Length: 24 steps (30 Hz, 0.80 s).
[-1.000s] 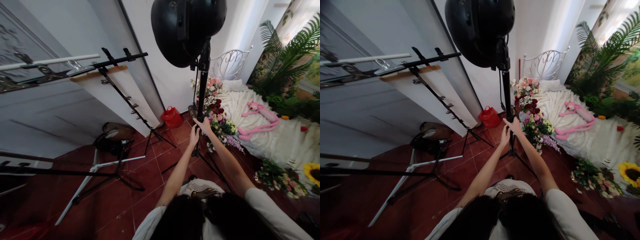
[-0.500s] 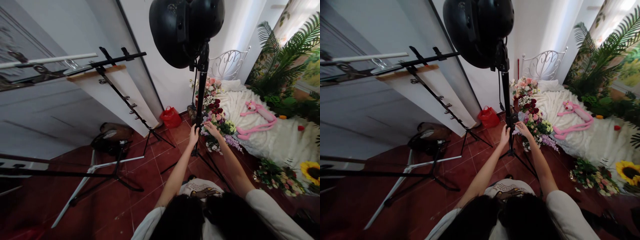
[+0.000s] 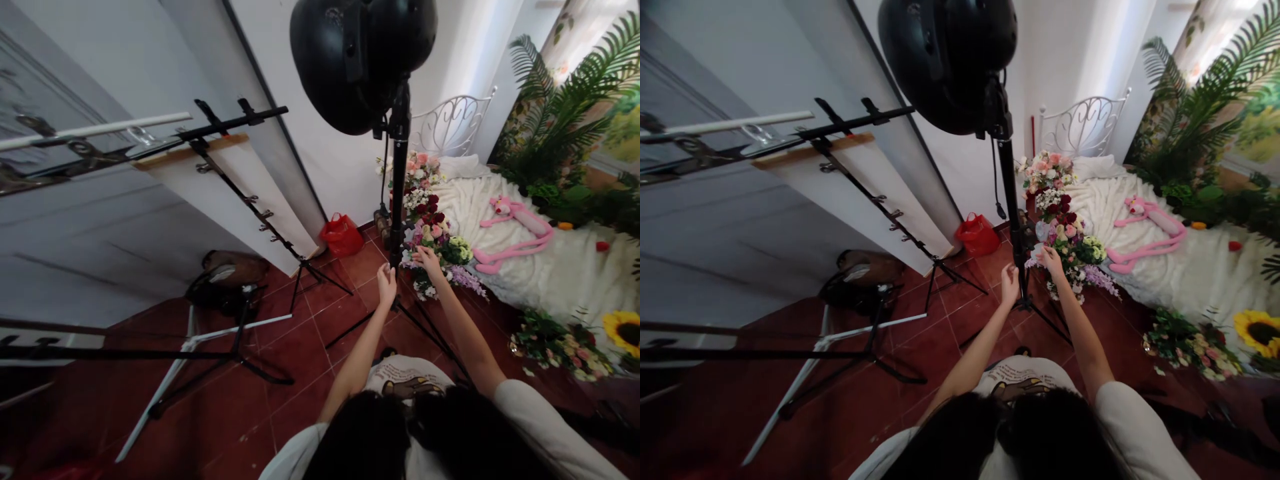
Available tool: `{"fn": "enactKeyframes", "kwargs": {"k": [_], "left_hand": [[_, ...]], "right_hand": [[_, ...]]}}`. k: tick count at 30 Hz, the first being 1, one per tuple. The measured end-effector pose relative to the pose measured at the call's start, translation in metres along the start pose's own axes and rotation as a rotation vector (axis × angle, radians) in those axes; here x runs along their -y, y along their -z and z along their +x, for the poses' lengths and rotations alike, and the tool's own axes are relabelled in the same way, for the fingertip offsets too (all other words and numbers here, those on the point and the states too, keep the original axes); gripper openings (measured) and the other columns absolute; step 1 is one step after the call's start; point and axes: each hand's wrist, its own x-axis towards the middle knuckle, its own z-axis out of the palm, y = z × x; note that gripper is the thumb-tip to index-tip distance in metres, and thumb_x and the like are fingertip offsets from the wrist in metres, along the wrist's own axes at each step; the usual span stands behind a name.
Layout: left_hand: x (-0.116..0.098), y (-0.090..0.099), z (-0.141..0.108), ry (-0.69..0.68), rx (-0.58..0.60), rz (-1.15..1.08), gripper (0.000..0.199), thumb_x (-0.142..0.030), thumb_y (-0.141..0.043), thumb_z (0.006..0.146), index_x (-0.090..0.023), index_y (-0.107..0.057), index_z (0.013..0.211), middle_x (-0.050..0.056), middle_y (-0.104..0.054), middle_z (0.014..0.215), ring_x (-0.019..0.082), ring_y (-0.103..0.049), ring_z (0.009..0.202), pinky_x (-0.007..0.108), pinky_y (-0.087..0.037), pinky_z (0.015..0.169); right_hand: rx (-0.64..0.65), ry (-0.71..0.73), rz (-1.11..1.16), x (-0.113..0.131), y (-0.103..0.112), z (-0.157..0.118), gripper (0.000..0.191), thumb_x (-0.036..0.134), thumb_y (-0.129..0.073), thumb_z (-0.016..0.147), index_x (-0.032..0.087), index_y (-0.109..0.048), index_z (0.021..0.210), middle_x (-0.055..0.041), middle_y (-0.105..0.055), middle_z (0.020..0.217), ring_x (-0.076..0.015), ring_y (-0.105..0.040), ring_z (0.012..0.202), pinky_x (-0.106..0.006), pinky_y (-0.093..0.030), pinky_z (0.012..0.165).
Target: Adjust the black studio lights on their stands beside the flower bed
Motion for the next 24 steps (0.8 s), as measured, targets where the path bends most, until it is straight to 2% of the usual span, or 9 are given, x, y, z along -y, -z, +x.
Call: {"fn": "enactKeyframes", "kwargs": {"k": [1, 3, 6, 10, 13, 16, 18, 21, 24], "left_hand": [[0.009, -0.002, -0.010, 0.051, 0.005, 0.002, 0.047, -0.052, -0.043, 0.086, -0.016, -0.048, 0.116, 0.012, -0.056, 0.112, 0.018, -0.056, 0.104, 0.039, -0.041, 0.098], [0.023, -0.011, -0.029, 0.127, 0.105, -0.023, 0.045, -0.053, -0.042, 0.086, -0.016, -0.050, 0.109, 0.011, -0.058, 0.101, 0.017, -0.058, 0.093, 0.037, -0.045, 0.092], [0.030, -0.035, -0.049, 0.131, 0.289, -0.057, 0.041, -0.054, -0.042, 0.086, -0.017, -0.052, 0.103, 0.009, -0.058, 0.099, 0.015, -0.059, 0.089, 0.035, -0.046, 0.088], [0.012, -0.086, -0.071, 0.061, 0.580, -0.074, 0.039, -0.053, -0.042, 0.086, -0.019, -0.053, 0.102, 0.009, -0.059, 0.100, 0.015, -0.058, 0.089, 0.034, -0.046, 0.086], [-0.011, -0.132, -0.103, 0.030, 0.802, -0.114, 0.039, -0.052, -0.041, 0.087, -0.019, -0.053, 0.103, 0.009, -0.059, 0.101, 0.016, -0.058, 0.089, 0.034, -0.046, 0.086], [-0.036, -0.168, -0.155, -0.014, 1.029, -0.160, 0.039, -0.052, -0.041, 0.087, -0.019, -0.054, 0.104, 0.008, -0.059, 0.101, 0.016, -0.058, 0.092, 0.033, -0.045, 0.088], [-0.053, -0.182, -0.194, -0.051, 1.184, -0.195, 0.038, -0.051, -0.042, 0.087, -0.019, -0.054, 0.105, 0.008, -0.059, 0.103, 0.016, -0.058, 0.095, 0.034, -0.044, 0.091], [-0.077, -0.189, -0.249, -0.112, 1.392, -0.246, 0.038, -0.050, -0.041, 0.088, -0.019, -0.055, 0.106, 0.009, -0.058, 0.106, 0.016, -0.057, 0.098, 0.034, -0.044, 0.092], [-0.096, -0.190, -0.291, -0.170, 1.552, -0.289, 0.039, -0.049, -0.039, 0.089, -0.019, -0.054, 0.108, 0.009, -0.058, 0.108, 0.016, -0.056, 0.100, 0.034, -0.044, 0.093]], "right_hand": [[-0.037, -0.020, 0.047, -0.004, 0.015, -0.011, 0.031, 0.044, -0.063, 0.075, 0.020, -0.056, 0.093, -0.0003, -0.069, 0.073, -0.0114, -0.066, 0.067, -0.024, -0.054, 0.066], [-0.160, -0.060, 0.123, -0.015, 0.048, -0.037, 0.027, 0.042, -0.064, 0.075, 0.021, -0.057, 0.091, -0.0007, -0.070, 0.076, -0.0120, -0.068, 0.070, -0.025, -0.055, 0.069], [-0.354, -0.126, 0.189, -0.034, 0.096, -0.083, 0.023, 0.038, -0.065, 0.075, 0.021, -0.057, 0.089, -0.0007, -0.071, 0.074, -0.0128, -0.068, 0.068, -0.025, -0.056, 0.067], [-0.591, -0.131, 0.283, -0.051, 0.146, -0.152, 0.018, 0.033, -0.064, 0.077, 0.021, -0.057, 0.089, -0.0005, -0.071, 0.073, -0.0124, -0.069, 0.067, -0.026, -0.057, 0.069], [-0.775, -0.107, 0.358, -0.057, 0.173, -0.204, 0.014, 0.031, -0.061, 0.079, 0.021, -0.058, 0.088, -0.0001, -0.071, 0.072, -0.0119, -0.069, 0.066, -0.026, -0.057, 0.069], [-0.958, -0.092, 0.414, -0.063, 0.192, -0.259, 0.012, 0.029, -0.061, 0.080, 0.020, -0.058, 0.088, 0.0006, -0.071, 0.070, -0.0110, -0.068, 0.064, -0.024, -0.056, 0.065], [-1.068, -0.067, 0.449, -0.069, 0.199, -0.297, 0.012, 0.029, -0.061, 0.080, 0.020, -0.059, 0.088, 0.0006, -0.071, 0.070, -0.0107, -0.068, 0.064, -0.023, -0.056, 0.065], [-1.211, -0.023, 0.495, -0.080, 0.200, -0.350, 0.014, 0.030, -0.062, 0.079, 0.019, -0.060, 0.089, -0.0004, -0.071, 0.072, -0.0109, -0.068, 0.064, -0.024, -0.056, 0.065], [-1.338, 0.035, 0.517, -0.088, 0.198, -0.391, 0.016, 0.032, -0.063, 0.078, 0.019, -0.060, 0.087, -0.0016, -0.071, 0.073, -0.0118, -0.068, 0.065, -0.025, -0.057, 0.065]]}}
